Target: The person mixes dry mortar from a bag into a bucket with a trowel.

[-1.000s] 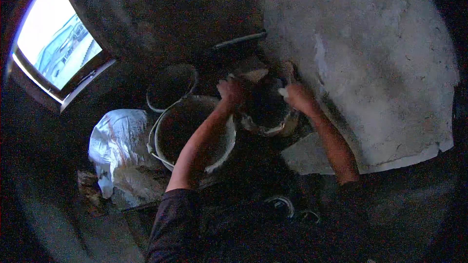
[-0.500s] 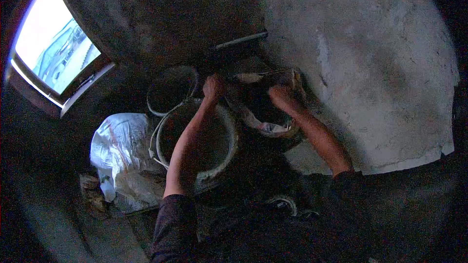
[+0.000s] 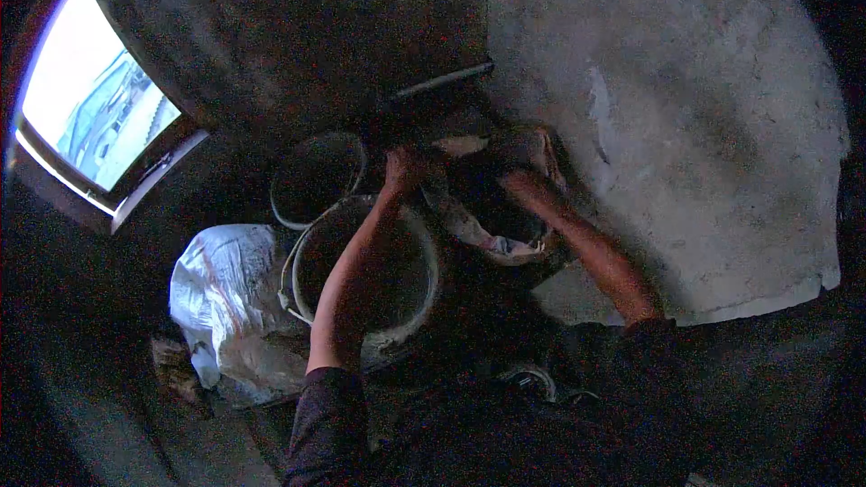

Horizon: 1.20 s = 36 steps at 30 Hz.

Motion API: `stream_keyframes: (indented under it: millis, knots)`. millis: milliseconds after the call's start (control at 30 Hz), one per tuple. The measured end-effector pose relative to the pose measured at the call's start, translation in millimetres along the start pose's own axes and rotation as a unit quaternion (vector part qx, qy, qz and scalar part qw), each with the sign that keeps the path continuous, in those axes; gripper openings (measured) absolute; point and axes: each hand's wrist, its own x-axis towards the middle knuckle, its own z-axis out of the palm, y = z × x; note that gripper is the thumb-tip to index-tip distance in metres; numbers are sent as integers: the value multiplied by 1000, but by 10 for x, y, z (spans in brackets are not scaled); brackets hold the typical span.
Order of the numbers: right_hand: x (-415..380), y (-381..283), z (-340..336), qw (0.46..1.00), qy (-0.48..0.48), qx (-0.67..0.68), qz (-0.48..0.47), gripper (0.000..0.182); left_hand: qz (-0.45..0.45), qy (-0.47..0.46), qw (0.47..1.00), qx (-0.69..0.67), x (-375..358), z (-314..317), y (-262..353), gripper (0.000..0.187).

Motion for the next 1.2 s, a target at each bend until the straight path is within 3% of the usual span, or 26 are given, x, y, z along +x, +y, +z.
stream_keyframes:
  millis: [33,67,100,133,200,233,300,333,400,467,533,600,633,700,767,800,833,867,900,933,967,1000,1033,1100,1167,1200]
  knots:
    - [88,-15,15,986,-27,-162,0,22,0,0,1000,1,18,53,-47,35]
    - [173,-29,19,946,-52,-320,-2,24,-43,-25,993,-105,58,105,-95,36]
    - [210,44,49,946,-54,-319,-2,24,-88,-52,973,-209,64,193,-197,37]
    - [329,67,89,961,-62,-271,7,23,-89,-53,973,-208,101,330,-346,37]
    - [356,249,64,981,-76,-174,29,22,15,29,999,-2,174,632,-608,37]
    - [322,360,80,988,-82,-126,40,22,16,29,999,-3,145,651,-606,37]
    - [333,442,230,994,-93,-34,52,23,192,220,929,227,133,658,-623,38]
    - [392,444,348,993,-101,15,61,23,190,219,929,228,155,766,-735,38]
    - [338,636,378,984,-115,114,74,25,-39,1,998,43,306,1042,-1114,41]
    - [381,819,389,965,-127,211,93,27,-29,-8,1000,-6,118,602,-653,41]
    - [529,1012,494,977,-117,168,57,28,-13,-9,998,-54,164,595,-533,41]
    - [708,1199,562,991,-101,90,-7,31,-67,245,955,151,169,920,-639,38]
    - [661,1394,574,994,-91,50,-40,32,-67,246,955,152,156,735,-532,38]
    - [636,1764,572,992,-67,-30,-104,36,-31,-21,999,-22,89,216,-202,35]
    - [700,2013,605,979,-44,-111,-165,40,-36,-33,999,-23,137,419,-373,33]
    - [561,1797,551,979,-43,-112,-165,40,-44,-45,998,-23,150,512,-464,30]
    - [319,1405,448,994,-87,-35,-56,44,-45,-45,998,-25,114,523,-503,30]
    - [175,1144,394,989,-130,43,54,49,16,-22,999,-39,41,435,-460,28]
    - [177,1206,389,989,-132,42,55,49,76,2,996,-54,-8,434,-482,26]
    - [195,1364,360,980,-82,-142,-116,48,75,1,996,-57,-11,454,-466,26]
    - [221,1512,335,906,-28,-317,-280,46,117,16,990,72,10,468,-446,29]
    - [172,1289,295,906,-29,-318,-279,46,156,31,966,201,27,503,-476,33]
    - [57,770,221,925,-55,-311,-211,43,155,32,967,201,44,578,-557,33]
    - [-217,-81,4,938,-78,-306,-143,40,-46,13,997,59,109,730,-716,44]
    - [-453,-554,-151,979,-143,-134,-56,37,-67,-40,997,11,81,506,-526,47]
    - [-484,-540,-163,979,-142,-135,-56,37,-88,-92,991,-34,66,324,-375,49]
